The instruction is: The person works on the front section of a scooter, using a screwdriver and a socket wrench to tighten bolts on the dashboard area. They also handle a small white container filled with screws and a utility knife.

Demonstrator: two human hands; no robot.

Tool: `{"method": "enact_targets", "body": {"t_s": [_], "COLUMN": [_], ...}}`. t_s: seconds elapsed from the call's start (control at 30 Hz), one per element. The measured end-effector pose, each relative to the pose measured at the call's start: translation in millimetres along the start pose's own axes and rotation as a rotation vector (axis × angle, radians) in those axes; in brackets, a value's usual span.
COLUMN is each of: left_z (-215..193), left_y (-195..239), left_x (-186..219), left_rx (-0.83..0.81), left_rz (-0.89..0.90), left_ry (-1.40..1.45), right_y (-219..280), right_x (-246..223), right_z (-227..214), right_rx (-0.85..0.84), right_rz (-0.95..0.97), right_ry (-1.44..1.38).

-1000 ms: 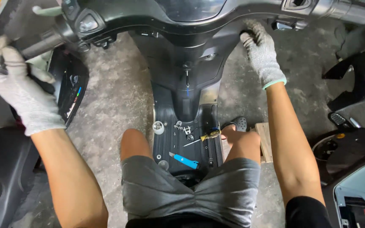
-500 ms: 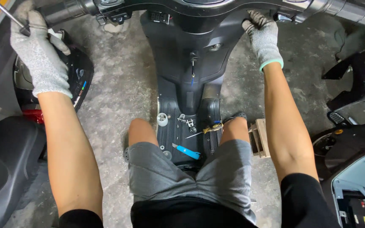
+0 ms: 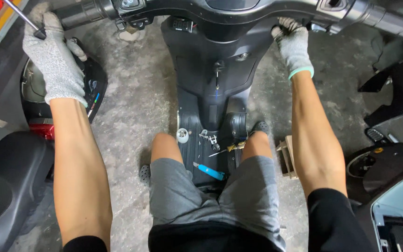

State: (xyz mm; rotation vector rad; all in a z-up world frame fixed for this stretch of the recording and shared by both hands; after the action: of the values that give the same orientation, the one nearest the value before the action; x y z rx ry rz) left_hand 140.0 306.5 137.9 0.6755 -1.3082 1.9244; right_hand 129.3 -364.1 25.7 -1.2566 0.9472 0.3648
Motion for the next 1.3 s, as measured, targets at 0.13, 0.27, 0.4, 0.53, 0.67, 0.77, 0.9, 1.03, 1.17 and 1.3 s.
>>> {"method": "enact_targets", "body": {"t_s": [0.13, 0.27, 0.4, 0.53, 0.67, 0.77, 0.9, 1.03, 1.17, 1.3], "left_z": [1.1, 2.0, 3.6, -1.9, 3.2, 9.7, 9.8, 3.2, 2.8, 26.4], "left_y": [-3.6, 6.4, 4.2, -0.6, 0.1, 5.6, 5.2, 12.2, 21.8, 43.9], "left_x": [1.1, 8.6, 13.3, 2.6, 2.3, 10.9, 11.0, 12.9, 25.9, 36.5], "left_rx": [-0.052, -0.058, -0.085, -0.052, -0.002, -0.008, 0.009, -0.049, -0.148, -0.127], "left_rz": [0.036, 0.008, 0.023, 0.002, -0.025, -0.014, -0.047, -0.012, 0.036, -0.022], "left_ry": [-0.035, -0.026, -0.082, -0.049, 0.002, -0.062, -0.062, -0.068, -0.116, -0.087], "right_y": [-10.2, 24.9, 11.7, 9.9, 1.8, -24.0, -10.9, 4.1, -7.6, 14.4], "right_x": [35.2, -79.3, -31.0, -30.6, -13.9, 63.1, 23.4, -12.6, 4.8, -53.8], "right_z": [-11.1, 27.1, 8.4, 6.7, 1.5, -27.4, -15.1, -8.3, -14.3, 11.4], "right_rx": [0.073, -0.005, -0.007, -0.002, -0.006, -0.127, -0.116, -0.029, -0.120, 0.127], "right_rz": [0.176, 0.099, 0.046, 0.107, 0.095, 0.226, 0.149, 0.125, 0.166, 0.425], "right_ry": [-0.282, 0.264, 0.141, 0.209, 0.292, 0.149, 0.322, 0.356, 0.138, -0.389]}}
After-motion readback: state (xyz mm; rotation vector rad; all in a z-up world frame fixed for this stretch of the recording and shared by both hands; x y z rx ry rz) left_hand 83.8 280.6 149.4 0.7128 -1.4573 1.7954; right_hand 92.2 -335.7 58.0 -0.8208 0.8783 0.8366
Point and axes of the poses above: each hand's wrist, its own y-axis away from the middle knuckle, its own z-axis out of the palm, x = y × z, the point moved 3 cm from there along -y, towards the middle knuckle, and after that the axes turned 4 degrees about -y, right-handed, at the moved point
